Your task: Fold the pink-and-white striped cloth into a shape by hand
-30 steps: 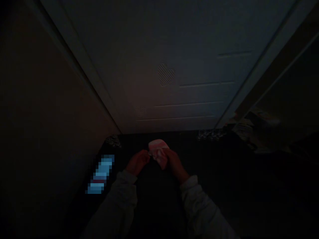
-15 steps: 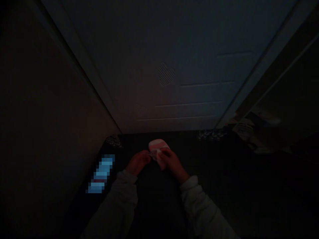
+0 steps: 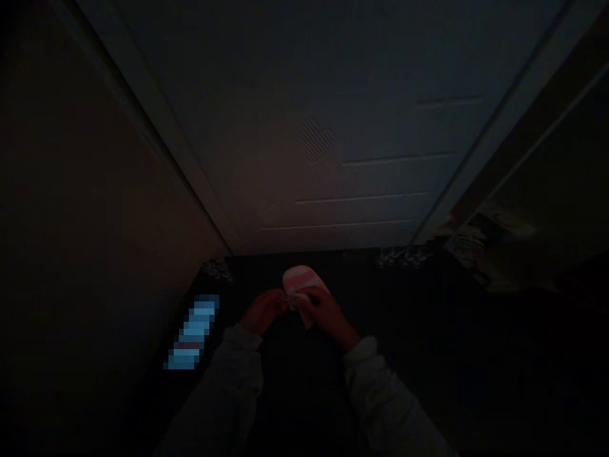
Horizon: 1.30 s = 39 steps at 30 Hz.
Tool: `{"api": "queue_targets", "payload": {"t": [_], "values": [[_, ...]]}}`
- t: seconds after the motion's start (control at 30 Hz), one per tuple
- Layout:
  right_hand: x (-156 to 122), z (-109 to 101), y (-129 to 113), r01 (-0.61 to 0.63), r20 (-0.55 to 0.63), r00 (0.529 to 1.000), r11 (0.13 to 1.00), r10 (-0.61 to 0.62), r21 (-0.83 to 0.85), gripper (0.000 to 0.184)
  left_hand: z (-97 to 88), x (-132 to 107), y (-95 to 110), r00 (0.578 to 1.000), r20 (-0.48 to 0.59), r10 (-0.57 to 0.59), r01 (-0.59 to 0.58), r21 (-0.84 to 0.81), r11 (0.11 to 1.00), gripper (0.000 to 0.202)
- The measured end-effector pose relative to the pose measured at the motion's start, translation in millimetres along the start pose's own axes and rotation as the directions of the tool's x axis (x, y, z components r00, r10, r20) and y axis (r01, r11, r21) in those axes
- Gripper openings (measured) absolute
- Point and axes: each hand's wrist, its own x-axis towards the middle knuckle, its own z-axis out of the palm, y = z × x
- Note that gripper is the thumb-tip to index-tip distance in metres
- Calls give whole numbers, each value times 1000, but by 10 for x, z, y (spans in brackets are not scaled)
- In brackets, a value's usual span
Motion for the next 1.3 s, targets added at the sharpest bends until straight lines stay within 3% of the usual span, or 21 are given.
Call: {"api": "queue_targets", "payload": {"t": [0.17,0.5,0.67,0.87,1.3], "values": [[-19,-68,4,-15,107,994,992,1,124,29,-36,14,-7,999,-33,-28,24,-115,993,16],[20,-55,32,-101,-77,991,986,112,130,19,-34,-4,2,998,-58,-23,16,-117,993,17],[28,-57,20,-174,-82,976,949,202,264,21,-37,-11,-13,999,-45,-31,27,-83,996,17],[3,-32,-16,-226,-34,967,908,254,353,21,-38,-10,-17,998,-59,-28,18,-152,988,16],[6,34,47,-140,-2,988,918,151,372,26,-25,-18,17,994,-85,-75,53,-238,970,16]]}}
